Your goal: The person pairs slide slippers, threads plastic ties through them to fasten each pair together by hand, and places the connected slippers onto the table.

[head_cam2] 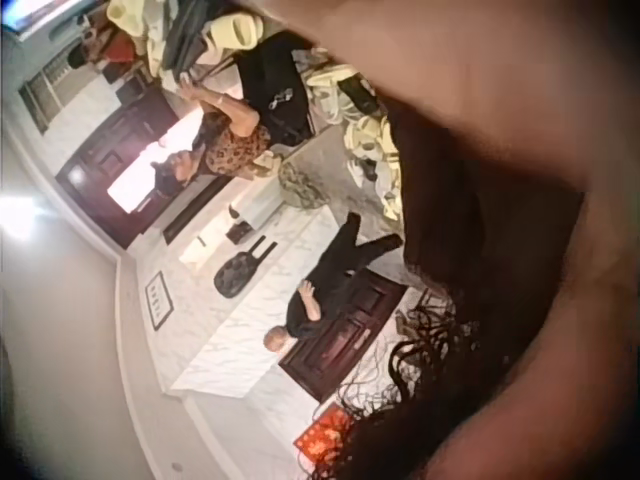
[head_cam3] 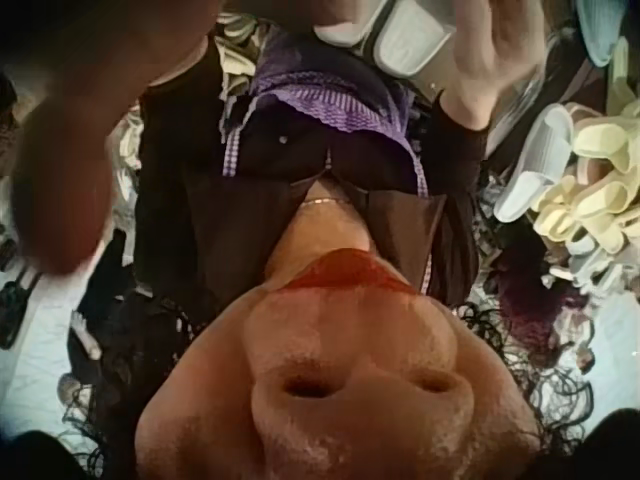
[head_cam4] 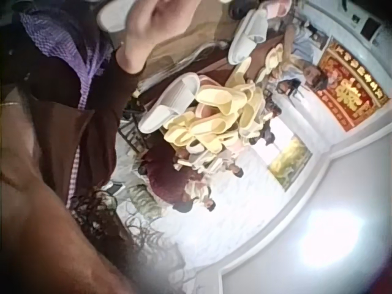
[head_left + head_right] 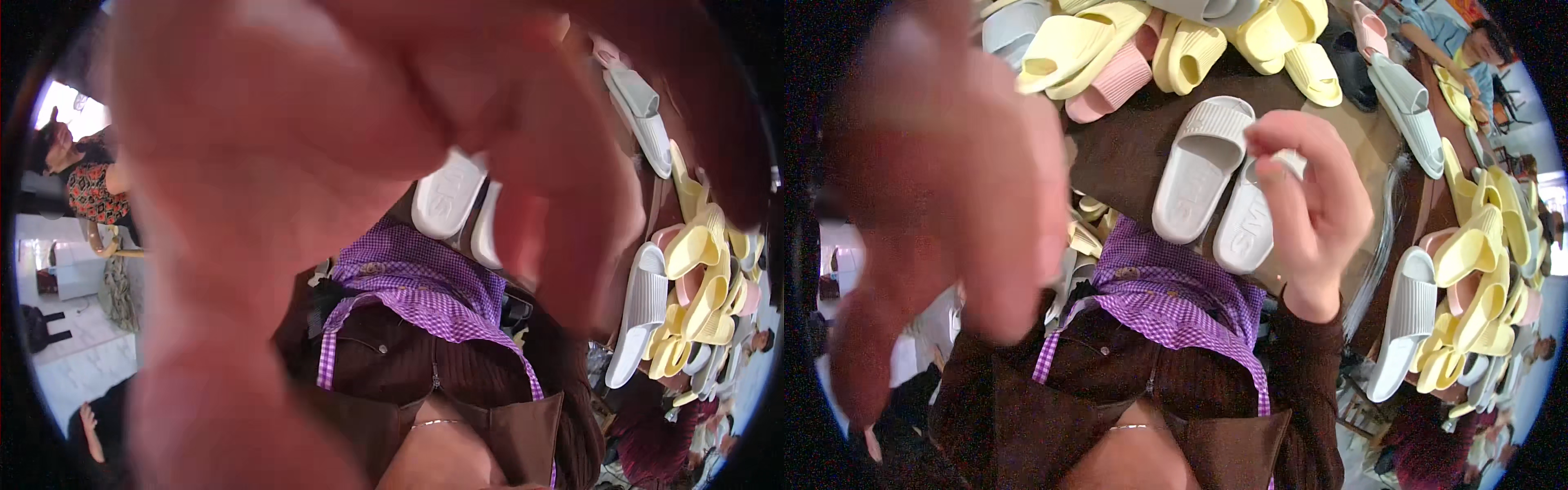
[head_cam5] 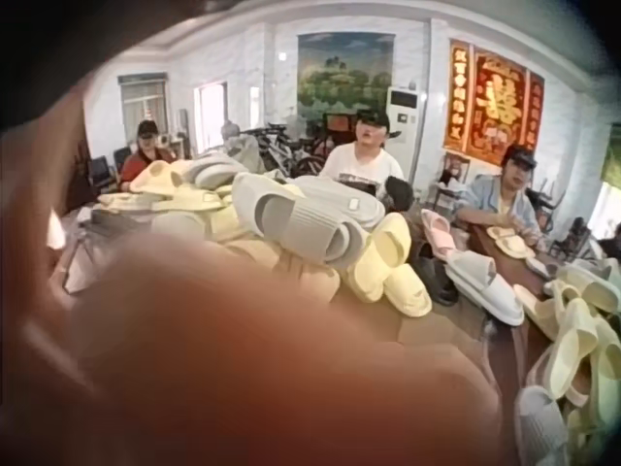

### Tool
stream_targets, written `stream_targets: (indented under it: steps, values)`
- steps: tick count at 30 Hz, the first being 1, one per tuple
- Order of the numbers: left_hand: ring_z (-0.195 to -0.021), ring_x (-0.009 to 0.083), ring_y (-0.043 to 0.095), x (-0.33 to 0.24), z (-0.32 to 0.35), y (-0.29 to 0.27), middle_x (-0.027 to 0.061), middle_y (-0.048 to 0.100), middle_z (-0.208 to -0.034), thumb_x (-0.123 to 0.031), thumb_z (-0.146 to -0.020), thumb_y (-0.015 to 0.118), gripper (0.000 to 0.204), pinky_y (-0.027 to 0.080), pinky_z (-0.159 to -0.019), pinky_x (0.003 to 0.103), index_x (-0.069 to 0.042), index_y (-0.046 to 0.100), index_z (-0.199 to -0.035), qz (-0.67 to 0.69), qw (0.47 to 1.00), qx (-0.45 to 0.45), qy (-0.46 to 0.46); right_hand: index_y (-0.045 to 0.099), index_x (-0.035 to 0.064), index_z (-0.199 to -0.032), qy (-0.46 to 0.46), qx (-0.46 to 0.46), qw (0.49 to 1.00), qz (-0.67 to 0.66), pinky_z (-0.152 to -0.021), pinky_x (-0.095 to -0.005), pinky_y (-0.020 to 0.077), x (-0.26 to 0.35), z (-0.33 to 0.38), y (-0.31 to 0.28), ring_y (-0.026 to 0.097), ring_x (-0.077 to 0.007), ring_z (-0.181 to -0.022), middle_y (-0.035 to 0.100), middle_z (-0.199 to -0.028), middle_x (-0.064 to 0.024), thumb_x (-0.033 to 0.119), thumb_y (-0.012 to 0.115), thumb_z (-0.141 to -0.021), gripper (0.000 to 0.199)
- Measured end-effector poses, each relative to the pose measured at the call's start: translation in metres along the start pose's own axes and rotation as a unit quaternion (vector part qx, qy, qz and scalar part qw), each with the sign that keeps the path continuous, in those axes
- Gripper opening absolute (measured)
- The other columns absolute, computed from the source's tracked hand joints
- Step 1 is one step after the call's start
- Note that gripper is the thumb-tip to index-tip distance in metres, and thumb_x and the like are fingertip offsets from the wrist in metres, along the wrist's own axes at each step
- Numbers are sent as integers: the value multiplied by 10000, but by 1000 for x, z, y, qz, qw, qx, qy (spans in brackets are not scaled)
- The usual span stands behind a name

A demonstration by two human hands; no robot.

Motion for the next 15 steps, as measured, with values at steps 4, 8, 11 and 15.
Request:
stream_targets:
  steps: [4,8,11,15]
  values:
    - [-736,169,593,-17,-34,-23,198,590,-1019,-152,-844,563,588,487,-660,248,52,290,-1324,-45,995,0,89,626,-59,-911,-258,291,915,-103,-743,-337,450,96,-2,45,584,-258,-812,616,-914,-164,50,623,-738,204]
    - [-736,170,592,-64,-67,-38,197,590,-1015,-154,-846,560,574,487,-660,249,52,297,-1314,-111,974,3,196,560,-36,-930,-268,368,864,-215,-694,-348,455,143,-10,66,564,-246,-759,588,-879,-179,149,563,-841,205]
    - [-737,171,592,-106,-78,-46,195,590,-1013,-155,-847,558,564,486,-660,251,51,302,-1306,-174,950,7,258,477,-36,-991,-217,401,814,-360,-687,-368,470,158,-7,84,537,-228,-722,545,-899,-234,184,482,-944,225]
    - [-738,172,592,-163,-81,-44,193,590,-1009,-157,-849,555,551,486,-661,252,50,309,-1296,-264,914,14,309,488,-8,-1068,-132,441,680,-570,-707,-362,517,164,-22,109,571,-200,-755,576,-931,-188,217,501,-942,258]
Point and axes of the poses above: each hand's wrist, its own z-axis away from the middle knuckle, its own y-axis out of the palm, x = y × z, the point moved 10 cm from there along -z, towards the middle knuckle
